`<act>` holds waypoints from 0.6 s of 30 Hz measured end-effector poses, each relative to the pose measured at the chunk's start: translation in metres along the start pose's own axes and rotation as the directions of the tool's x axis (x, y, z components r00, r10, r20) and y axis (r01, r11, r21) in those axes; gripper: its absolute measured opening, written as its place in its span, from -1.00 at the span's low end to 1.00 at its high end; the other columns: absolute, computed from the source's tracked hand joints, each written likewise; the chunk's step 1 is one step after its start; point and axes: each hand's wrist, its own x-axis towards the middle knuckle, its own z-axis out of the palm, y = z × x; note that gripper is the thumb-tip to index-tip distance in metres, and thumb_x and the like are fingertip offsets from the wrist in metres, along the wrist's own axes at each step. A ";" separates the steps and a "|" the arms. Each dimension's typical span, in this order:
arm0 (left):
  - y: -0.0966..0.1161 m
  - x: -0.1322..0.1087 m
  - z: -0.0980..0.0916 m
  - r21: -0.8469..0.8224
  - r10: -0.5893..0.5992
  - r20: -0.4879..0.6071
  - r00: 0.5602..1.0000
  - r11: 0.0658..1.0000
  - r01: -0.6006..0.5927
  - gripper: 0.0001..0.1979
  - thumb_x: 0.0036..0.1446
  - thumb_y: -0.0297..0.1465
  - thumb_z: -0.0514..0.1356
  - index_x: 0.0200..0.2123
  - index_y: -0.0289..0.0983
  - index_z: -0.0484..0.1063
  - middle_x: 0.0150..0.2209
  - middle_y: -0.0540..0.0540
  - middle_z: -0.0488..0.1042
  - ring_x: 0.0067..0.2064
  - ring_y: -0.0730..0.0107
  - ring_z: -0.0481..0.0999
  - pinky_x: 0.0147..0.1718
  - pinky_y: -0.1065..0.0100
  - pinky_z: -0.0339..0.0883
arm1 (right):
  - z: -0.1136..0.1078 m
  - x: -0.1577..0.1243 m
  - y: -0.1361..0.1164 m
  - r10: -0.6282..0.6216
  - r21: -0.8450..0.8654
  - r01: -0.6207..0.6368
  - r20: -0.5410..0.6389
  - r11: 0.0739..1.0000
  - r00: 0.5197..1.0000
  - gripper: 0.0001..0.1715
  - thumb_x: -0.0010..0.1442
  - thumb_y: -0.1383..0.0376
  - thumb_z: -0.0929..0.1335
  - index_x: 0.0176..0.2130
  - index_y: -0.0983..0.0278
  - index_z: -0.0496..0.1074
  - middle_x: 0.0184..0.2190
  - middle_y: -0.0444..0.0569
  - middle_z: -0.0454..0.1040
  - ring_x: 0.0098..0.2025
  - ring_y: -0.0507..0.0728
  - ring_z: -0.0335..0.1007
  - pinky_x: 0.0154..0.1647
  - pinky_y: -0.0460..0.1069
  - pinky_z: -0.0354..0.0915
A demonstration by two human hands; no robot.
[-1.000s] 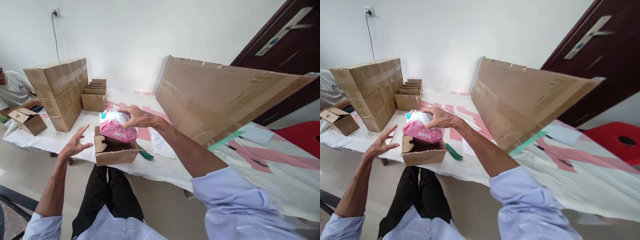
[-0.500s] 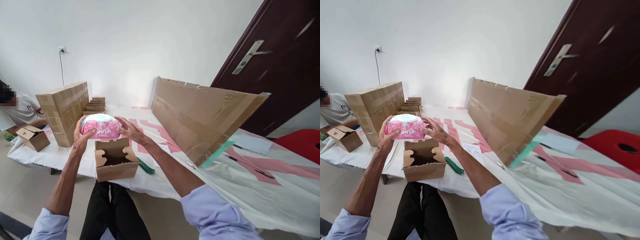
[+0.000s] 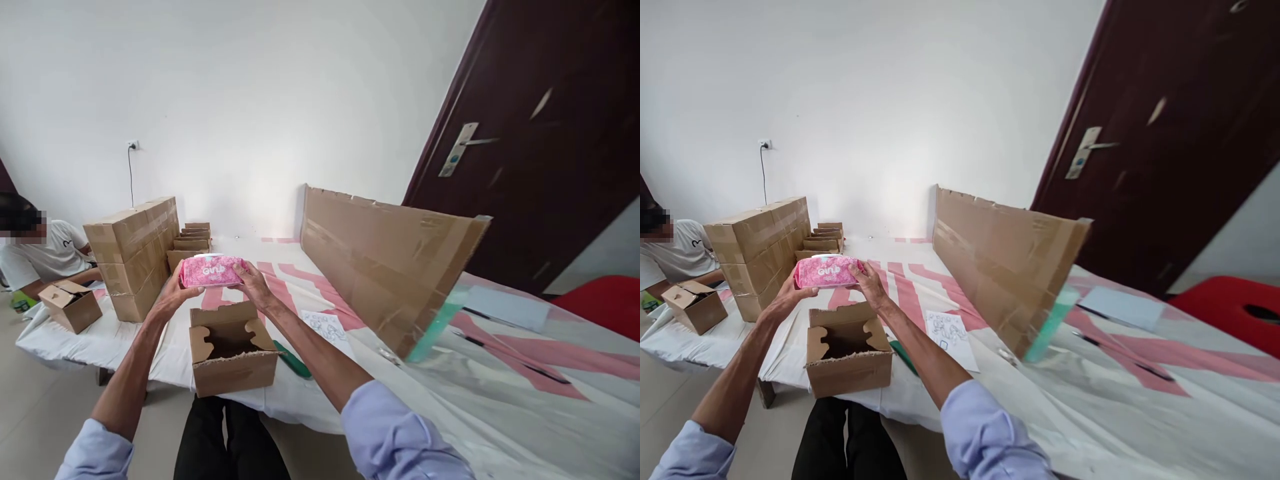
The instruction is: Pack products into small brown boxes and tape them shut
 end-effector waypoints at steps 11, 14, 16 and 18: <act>-0.031 0.005 0.003 0.019 -0.183 0.015 0.983 0.983 0.183 -0.09 -0.01 -0.02 0.47 0.39 -0.04 0.31 0.28 -0.15 0.51 0.18 -0.02 0.51 -0.11 0.24 0.54 | -0.012 0.011 0.034 0.101 -0.020 -0.101 -0.030 0.995 0.994 -0.16 -0.02 -0.33 0.56 -0.05 0.18 0.42 -0.15 -0.02 0.60 -0.13 0.17 0.60 -0.17 0.06 0.64; -0.036 0.007 0.003 0.005 -0.199 0.006 0.980 0.980 0.199 -0.06 -0.06 -0.05 0.51 0.38 -0.07 0.32 0.23 -0.16 0.54 0.12 0.03 0.53 -0.13 0.25 0.52 | -0.014 0.014 0.040 0.121 -0.024 -0.122 -0.021 0.992 0.992 -0.22 0.02 -0.31 0.56 -0.09 0.19 0.42 -0.16 -0.03 0.60 -0.15 0.16 0.60 -0.16 0.05 0.64; -0.040 0.008 0.004 -0.014 -0.202 -0.003 0.979 0.979 0.202 -0.06 -0.09 -0.08 0.53 0.36 -0.09 0.35 0.20 -0.17 0.55 0.09 0.05 0.53 -0.15 0.27 0.50 | -0.017 0.016 0.042 0.133 -0.029 -0.134 -0.011 0.991 0.991 -0.28 0.06 -0.28 0.55 -0.11 0.19 0.43 -0.16 -0.03 0.60 -0.15 0.15 0.60 -0.15 0.04 0.64; -0.043 0.009 0.005 -0.029 -0.204 -0.008 0.979 0.979 0.204 -0.05 -0.10 -0.10 0.55 0.35 -0.11 0.36 0.17 -0.17 0.56 0.08 0.07 0.52 -0.16 0.28 0.49 | -0.019 0.018 0.045 0.147 -0.031 -0.148 -0.003 0.989 0.989 -0.33 0.11 -0.25 0.53 -0.13 0.20 0.42 -0.16 -0.03 0.60 -0.16 0.13 0.60 -0.15 0.04 0.64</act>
